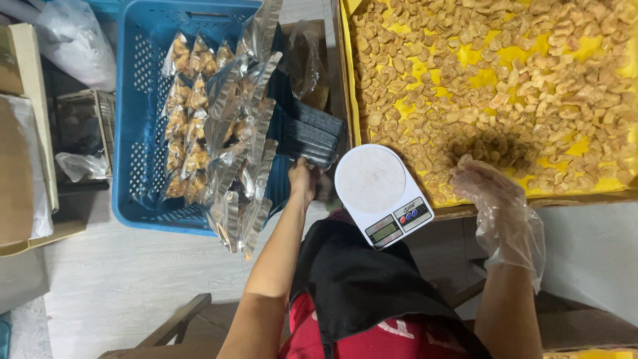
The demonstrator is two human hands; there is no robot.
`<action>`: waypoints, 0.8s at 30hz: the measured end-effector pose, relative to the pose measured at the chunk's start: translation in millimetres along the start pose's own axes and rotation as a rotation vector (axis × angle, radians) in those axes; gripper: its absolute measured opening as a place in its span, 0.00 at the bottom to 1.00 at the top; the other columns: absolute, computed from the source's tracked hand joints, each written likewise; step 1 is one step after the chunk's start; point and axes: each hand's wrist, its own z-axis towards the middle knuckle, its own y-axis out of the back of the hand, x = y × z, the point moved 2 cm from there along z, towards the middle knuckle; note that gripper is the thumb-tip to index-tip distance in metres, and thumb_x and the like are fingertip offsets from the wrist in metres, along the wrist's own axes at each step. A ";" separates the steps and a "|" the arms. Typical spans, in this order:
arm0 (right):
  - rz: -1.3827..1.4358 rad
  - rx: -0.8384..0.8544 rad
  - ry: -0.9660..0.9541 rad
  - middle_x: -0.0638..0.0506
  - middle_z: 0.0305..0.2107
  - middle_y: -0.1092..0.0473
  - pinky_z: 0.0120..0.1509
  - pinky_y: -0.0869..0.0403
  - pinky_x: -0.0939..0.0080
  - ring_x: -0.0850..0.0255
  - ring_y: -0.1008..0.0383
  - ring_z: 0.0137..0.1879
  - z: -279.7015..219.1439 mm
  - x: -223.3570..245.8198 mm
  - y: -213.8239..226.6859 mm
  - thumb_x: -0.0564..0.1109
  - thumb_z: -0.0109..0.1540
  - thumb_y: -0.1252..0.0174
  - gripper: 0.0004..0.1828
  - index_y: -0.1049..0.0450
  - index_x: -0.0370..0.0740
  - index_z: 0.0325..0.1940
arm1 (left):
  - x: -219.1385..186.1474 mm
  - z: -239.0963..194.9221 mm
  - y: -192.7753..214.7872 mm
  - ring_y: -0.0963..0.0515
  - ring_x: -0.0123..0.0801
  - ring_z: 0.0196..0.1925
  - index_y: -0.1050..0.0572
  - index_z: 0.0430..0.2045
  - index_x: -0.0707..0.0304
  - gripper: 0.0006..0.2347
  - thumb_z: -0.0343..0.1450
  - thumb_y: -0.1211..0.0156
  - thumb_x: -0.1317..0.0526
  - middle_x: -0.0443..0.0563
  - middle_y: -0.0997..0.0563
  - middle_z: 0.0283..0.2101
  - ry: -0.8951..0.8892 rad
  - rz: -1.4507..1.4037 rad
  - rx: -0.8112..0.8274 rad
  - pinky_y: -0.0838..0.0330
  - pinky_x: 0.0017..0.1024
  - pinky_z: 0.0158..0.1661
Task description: The person scoops dried snack pieces from a large yellow tray into small clear plastic bags. They place each filled bag on a digital scale to check the weight, then set the bag aside in a blue crate. The process repeats with multiple bags.
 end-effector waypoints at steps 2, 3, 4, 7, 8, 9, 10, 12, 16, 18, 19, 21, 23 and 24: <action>-0.010 -0.024 -0.022 0.43 0.45 0.22 0.56 0.19 0.60 0.58 0.19 0.48 7.7 -6.3 4.0 0.36 0.64 0.41 0.15 0.24 0.30 0.55 | 6.6 6.2 9.2 0.16 0.44 0.40 0.27 0.51 0.72 0.13 0.75 0.46 0.64 0.62 0.20 0.46 -0.033 0.003 -0.082 0.16 0.37 0.33; -0.015 -0.035 -0.034 0.43 0.44 0.22 0.55 0.19 0.60 0.57 0.19 0.47 11.1 -8.8 5.4 0.34 0.64 0.40 0.15 0.25 0.29 0.56 | 8.1 6.7 14.3 0.16 0.42 0.39 0.25 0.49 0.74 0.12 0.73 0.44 0.66 0.61 0.19 0.45 -0.068 0.065 -0.152 0.14 0.36 0.33; -0.026 0.043 0.021 0.43 0.45 0.22 0.55 0.19 0.61 0.58 0.19 0.48 15.7 -8.2 4.7 0.36 0.65 0.41 0.16 0.25 0.29 0.57 | 9.7 5.5 18.7 0.15 0.40 0.38 0.22 0.46 0.75 0.11 0.72 0.41 0.69 0.60 0.17 0.44 -0.102 0.124 -0.223 0.13 0.35 0.33; -0.064 0.230 0.113 0.44 0.46 0.22 0.52 0.19 0.63 0.59 0.19 0.48 29.4 -3.1 -5.6 0.39 0.67 0.42 0.16 0.25 0.31 0.58 | 6.7 -7.0 23.3 0.16 0.38 0.32 0.24 0.38 0.74 0.08 0.69 0.32 0.69 0.57 0.17 0.34 -0.129 0.094 -0.352 0.16 0.34 0.31; -0.084 0.261 0.096 0.45 0.46 0.21 0.50 0.19 0.64 0.59 0.19 0.47 36.3 1.0 -10.3 0.39 0.67 0.42 0.15 0.25 0.32 0.58 | 2.1 -15.1 20.9 0.18 0.37 0.30 0.22 0.36 0.75 0.08 0.69 0.32 0.68 0.56 0.18 0.32 -0.157 0.114 -0.355 0.18 0.32 0.29; -0.104 0.291 0.078 0.45 0.46 0.21 0.48 0.19 0.65 0.59 0.19 0.46 42.1 6.7 -13.8 0.40 0.67 0.42 0.15 0.24 0.33 0.57 | -3.4 -24.1 17.0 0.20 0.36 0.28 0.21 0.35 0.76 0.08 0.70 0.31 0.66 0.56 0.18 0.30 -0.184 0.135 -0.359 0.21 0.31 0.27; -0.559 0.343 0.329 0.44 0.48 0.21 0.50 0.20 0.65 0.57 0.19 0.48 47.3 17.2 -18.7 0.36 0.63 0.43 0.18 0.24 0.34 0.57 | -7.8 -35.9 13.6 0.22 0.34 0.25 0.20 0.33 0.77 0.09 0.70 0.31 0.65 0.55 0.19 0.28 -0.211 0.153 -0.368 0.24 0.30 0.25; -1.459 0.419 0.864 0.44 0.52 0.22 0.55 0.21 0.65 0.54 0.21 0.53 52.0 34.1 -29.4 0.28 0.54 0.45 0.27 0.23 0.36 0.57 | -19.1 -60.2 6.5 0.21 0.31 0.25 0.20 0.30 0.74 0.08 0.70 0.32 0.64 0.52 0.19 0.26 -0.340 0.105 -0.350 0.20 0.28 0.26; -0.563 0.548 0.149 0.43 0.50 0.21 0.64 0.26 0.64 0.58 0.20 0.57 60.3 62.1 -21.4 0.45 0.69 0.48 0.17 0.24 0.33 0.57 | -17.6 -120.1 7.4 0.24 0.26 0.28 0.21 0.31 0.76 0.09 0.72 0.31 0.63 0.49 0.22 0.27 -0.535 0.166 -0.415 0.21 0.26 0.29; -0.414 0.697 0.155 0.42 0.51 0.23 0.67 0.25 0.60 0.56 0.22 0.59 69.2 71.0 -29.3 0.46 0.68 0.46 0.18 0.26 0.31 0.57 | -5.6 -152.4 18.3 0.22 0.26 0.31 0.24 0.38 0.66 0.08 0.68 0.34 0.67 0.46 0.23 0.31 -0.496 -0.063 -0.321 0.20 0.26 0.34; -0.435 0.756 0.117 0.43 0.51 0.23 0.65 0.25 0.60 0.56 0.21 0.58 76.4 71.4 -34.9 0.46 0.68 0.46 0.18 0.27 0.32 0.58 | 2.4 -169.4 24.0 0.21 0.25 0.33 0.25 0.42 0.61 0.12 0.67 0.35 0.69 0.44 0.23 0.32 -0.478 -0.176 -0.271 0.19 0.27 0.37; -0.488 0.879 0.020 0.44 0.50 0.23 0.63 0.23 0.60 0.57 0.21 0.55 87.7 64.7 -48.4 0.48 0.68 0.46 0.19 0.27 0.34 0.59 | 23.2 -215.0 39.6 0.22 0.25 0.36 0.25 0.43 0.65 0.11 0.68 0.37 0.68 0.44 0.22 0.35 -0.475 -0.222 -0.279 0.23 0.25 0.38; -0.411 0.999 -0.009 0.45 0.50 0.24 0.57 0.20 0.58 0.58 0.21 0.53 82.0 43.2 -68.3 0.47 0.67 0.44 0.19 0.27 0.32 0.58 | 40.5 -258.1 46.8 0.22 0.24 0.36 0.23 0.44 0.68 0.09 0.71 0.39 0.66 0.45 0.22 0.36 -0.502 -0.244 -0.340 0.25 0.24 0.39; -0.375 1.063 -0.028 0.45 0.50 0.24 0.54 0.19 0.57 0.58 0.21 0.52 73.3 29.4 -80.2 0.47 0.66 0.43 0.19 0.27 0.31 0.57 | 50.8 -281.4 48.0 0.23 0.23 0.35 0.22 0.44 0.69 0.09 0.73 0.39 0.64 0.45 0.22 0.36 -0.518 -0.244 -0.405 0.25 0.24 0.38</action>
